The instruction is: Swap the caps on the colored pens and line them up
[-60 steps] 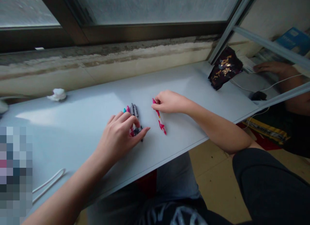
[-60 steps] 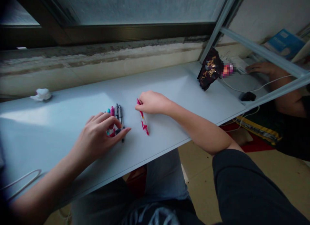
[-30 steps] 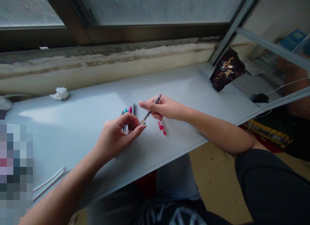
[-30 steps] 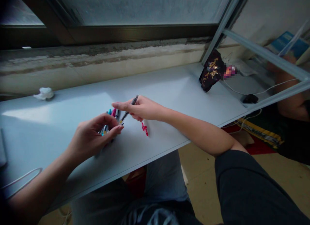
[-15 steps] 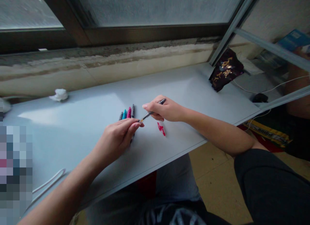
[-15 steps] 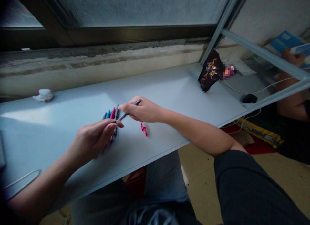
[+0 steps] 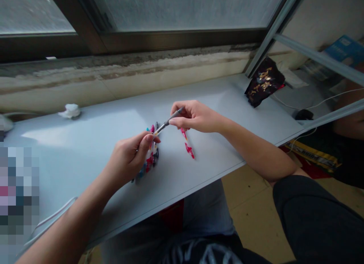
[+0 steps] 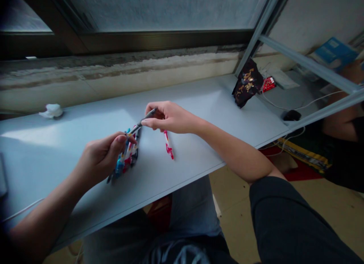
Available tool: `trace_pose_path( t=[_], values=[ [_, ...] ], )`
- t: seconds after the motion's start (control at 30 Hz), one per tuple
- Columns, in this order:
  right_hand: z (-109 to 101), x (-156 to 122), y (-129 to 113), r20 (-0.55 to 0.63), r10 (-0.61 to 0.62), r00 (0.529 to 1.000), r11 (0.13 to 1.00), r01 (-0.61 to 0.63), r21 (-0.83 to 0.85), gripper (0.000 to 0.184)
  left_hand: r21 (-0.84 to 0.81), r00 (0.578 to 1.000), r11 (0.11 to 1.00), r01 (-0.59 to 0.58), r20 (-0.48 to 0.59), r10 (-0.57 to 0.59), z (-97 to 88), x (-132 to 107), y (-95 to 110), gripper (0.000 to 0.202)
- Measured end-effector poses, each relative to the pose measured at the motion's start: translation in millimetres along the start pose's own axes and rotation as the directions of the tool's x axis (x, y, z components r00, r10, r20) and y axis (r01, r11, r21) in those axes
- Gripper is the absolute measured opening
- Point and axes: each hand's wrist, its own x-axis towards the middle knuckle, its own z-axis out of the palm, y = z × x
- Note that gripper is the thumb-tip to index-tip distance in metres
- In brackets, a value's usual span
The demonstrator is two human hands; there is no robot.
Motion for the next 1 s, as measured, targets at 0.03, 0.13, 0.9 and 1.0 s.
trace_pose_path(
  t=[0.03, 0.13, 0.9, 1.0],
  values=[
    [0.1, 0.5, 1.0, -0.01, -0.018, 1.0, 1.0, 0.019, 0.005, 0.03, 0.001, 1.0, 1.0, 0.003, -0.001, -0.003, 0.3, 0.1, -0.4, 0.041],
    [0.4, 1.5, 2.5, -0.034, 0.008, 0.999, 1.0, -0.007, 0.023, 0.033, 0.003, 1.0, 1.0, 0.007, 0.002, -0.007, 1.1, 0.5, -1.0, 0.042],
    [5.8, -0.4, 11.4, 0.275, -0.206, 0.939, 0.874, 0.05, 0.483, 0.014, -0.303, 0.889, 0.953, -0.023, 0.429, 0.158, -6.5, 2.3, 3.1, 0.023],
    [7.5, -1.2, 8.9, 0.25, -0.224, 0.942, 0.869, 0.077, 0.488, 0.017, -0.303, 0.896, 0.952, -0.04, 0.411, 0.168, -8.2, 3.0, 6.9, 0.023]
  ],
)
